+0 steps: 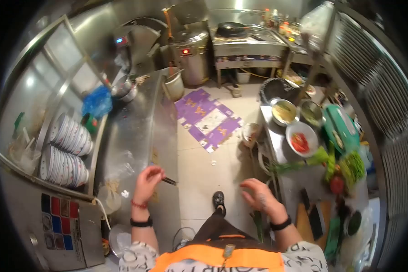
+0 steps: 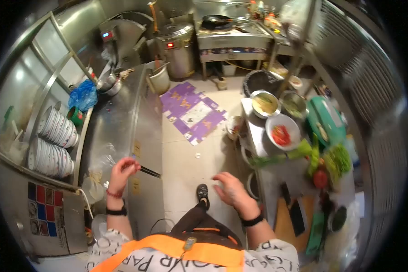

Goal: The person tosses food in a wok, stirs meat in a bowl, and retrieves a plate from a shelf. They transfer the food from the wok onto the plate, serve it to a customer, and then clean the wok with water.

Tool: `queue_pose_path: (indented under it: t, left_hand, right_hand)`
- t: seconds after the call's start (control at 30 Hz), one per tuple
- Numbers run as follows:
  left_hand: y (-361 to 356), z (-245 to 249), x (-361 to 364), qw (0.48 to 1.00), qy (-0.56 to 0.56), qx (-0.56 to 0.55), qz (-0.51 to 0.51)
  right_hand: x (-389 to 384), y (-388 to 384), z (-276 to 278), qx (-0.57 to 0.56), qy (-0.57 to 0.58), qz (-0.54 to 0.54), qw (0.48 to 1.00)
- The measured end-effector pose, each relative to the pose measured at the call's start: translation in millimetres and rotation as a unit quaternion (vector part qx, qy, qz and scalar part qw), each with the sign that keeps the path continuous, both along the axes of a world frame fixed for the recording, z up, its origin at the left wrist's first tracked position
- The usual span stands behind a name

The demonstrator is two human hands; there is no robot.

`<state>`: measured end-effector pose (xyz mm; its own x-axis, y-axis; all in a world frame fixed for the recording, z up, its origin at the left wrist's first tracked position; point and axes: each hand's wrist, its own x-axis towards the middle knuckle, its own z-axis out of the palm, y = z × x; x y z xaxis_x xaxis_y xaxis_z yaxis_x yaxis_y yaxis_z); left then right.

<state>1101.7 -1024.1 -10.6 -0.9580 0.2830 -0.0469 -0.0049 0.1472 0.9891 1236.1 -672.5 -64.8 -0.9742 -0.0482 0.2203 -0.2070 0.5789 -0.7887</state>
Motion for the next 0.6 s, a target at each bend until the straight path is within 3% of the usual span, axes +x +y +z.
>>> queue_pose_path:
  t: [0.1,0.2,0.3,0.37,0.6]
  left_hand:
    - [20.7,7.8,-112.1,0.993,0.091,0.014,0.075]
    - [54.2,45.3,-208.3,0.964,0.228,-0.014,0.140]
    - [82.4,86.0,-304.0,0.920,0.325,-0.094,0.197]
    - [98.1,111.0,-370.0,0.861,0.429,-0.162,0.221]
    - [111.3,147.9,-576.2,0.800,0.488,-0.239,0.255]
  right_hand:
    - [-41.6,35.9,-12.0,-0.014,-0.065,-0.083,0.994]
    - [-90.4,67.5,13.5,-0.036,-0.106,-0.143,0.983]
    - [-155.3,101.9,39.4,-0.041,-0.093,-0.202,0.974]
    - [-203.4,131.7,29.5,-0.036,-0.066,-0.222,0.972]
    - [-441.1,194.4,3.9,-0.055,-0.051,-0.152,0.986]
